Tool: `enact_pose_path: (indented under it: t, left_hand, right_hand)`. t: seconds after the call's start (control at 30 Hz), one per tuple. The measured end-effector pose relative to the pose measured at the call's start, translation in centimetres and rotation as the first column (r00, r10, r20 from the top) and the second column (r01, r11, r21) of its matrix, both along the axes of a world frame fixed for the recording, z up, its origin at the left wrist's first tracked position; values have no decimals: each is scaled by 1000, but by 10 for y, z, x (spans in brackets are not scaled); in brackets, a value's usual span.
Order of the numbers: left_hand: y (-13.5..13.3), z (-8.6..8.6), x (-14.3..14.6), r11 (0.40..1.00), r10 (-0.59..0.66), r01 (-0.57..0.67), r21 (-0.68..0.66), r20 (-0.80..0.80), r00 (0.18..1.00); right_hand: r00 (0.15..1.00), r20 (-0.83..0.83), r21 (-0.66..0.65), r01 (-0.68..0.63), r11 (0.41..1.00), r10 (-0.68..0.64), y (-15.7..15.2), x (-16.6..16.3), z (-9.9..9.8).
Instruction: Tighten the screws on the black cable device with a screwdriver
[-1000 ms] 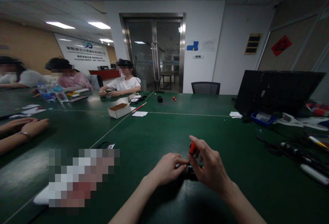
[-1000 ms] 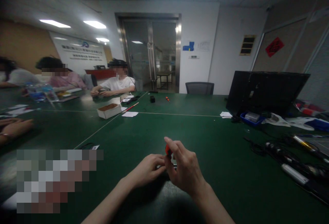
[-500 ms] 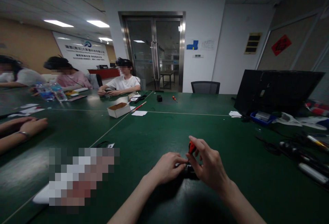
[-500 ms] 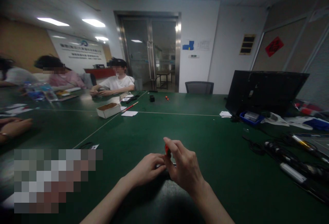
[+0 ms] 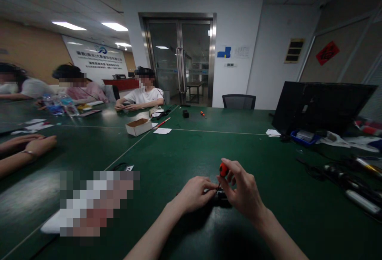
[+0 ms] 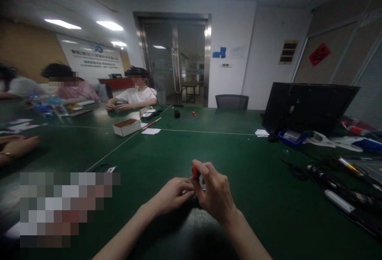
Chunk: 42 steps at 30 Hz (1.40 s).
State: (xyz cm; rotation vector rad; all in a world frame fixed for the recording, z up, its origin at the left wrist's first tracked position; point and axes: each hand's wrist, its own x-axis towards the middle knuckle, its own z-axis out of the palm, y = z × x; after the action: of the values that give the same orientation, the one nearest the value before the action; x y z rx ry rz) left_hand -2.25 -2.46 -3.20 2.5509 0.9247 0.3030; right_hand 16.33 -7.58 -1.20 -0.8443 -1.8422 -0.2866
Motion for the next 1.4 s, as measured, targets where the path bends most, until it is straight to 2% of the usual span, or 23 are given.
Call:
enact_pose_path:
  t: [0.23, 0.5, 0.77, 1.0, 1.2, 1.4]
  left_hand:
    - [-2, 6, 0, 1000, 11, -10, 16, -40, 999]
    - [-1, 2, -1, 1000, 7, -7, -2, -2, 1000]
    - [-3, 6, 0, 1000, 11, -11, 7, -34, 999]
    - [-2, 5, 0, 1000, 9, -9, -6, -17, 1000]
    - [-4, 8, 1, 1000, 5, -4, 20, -50, 999]
    - [-2, 5, 1, 1000, 4, -3, 14, -28, 1000]
  right_hand:
    - [1000, -20, -27, -24, 999, 24, -3, -2, 3]
    - [1000, 17, 12, 0, 1000, 0, -1, 0, 1]
    - [1000, -9, -42, -15, 999, 15, -3, 0, 2]
    - [1000, 21, 6, 21, 1000, -21, 0, 2, 0]
    - [1000, 2, -42, -6, 999, 7, -2, 1, 2]
    - [1000, 15, 4, -2, 1000, 2, 1, 3, 0]
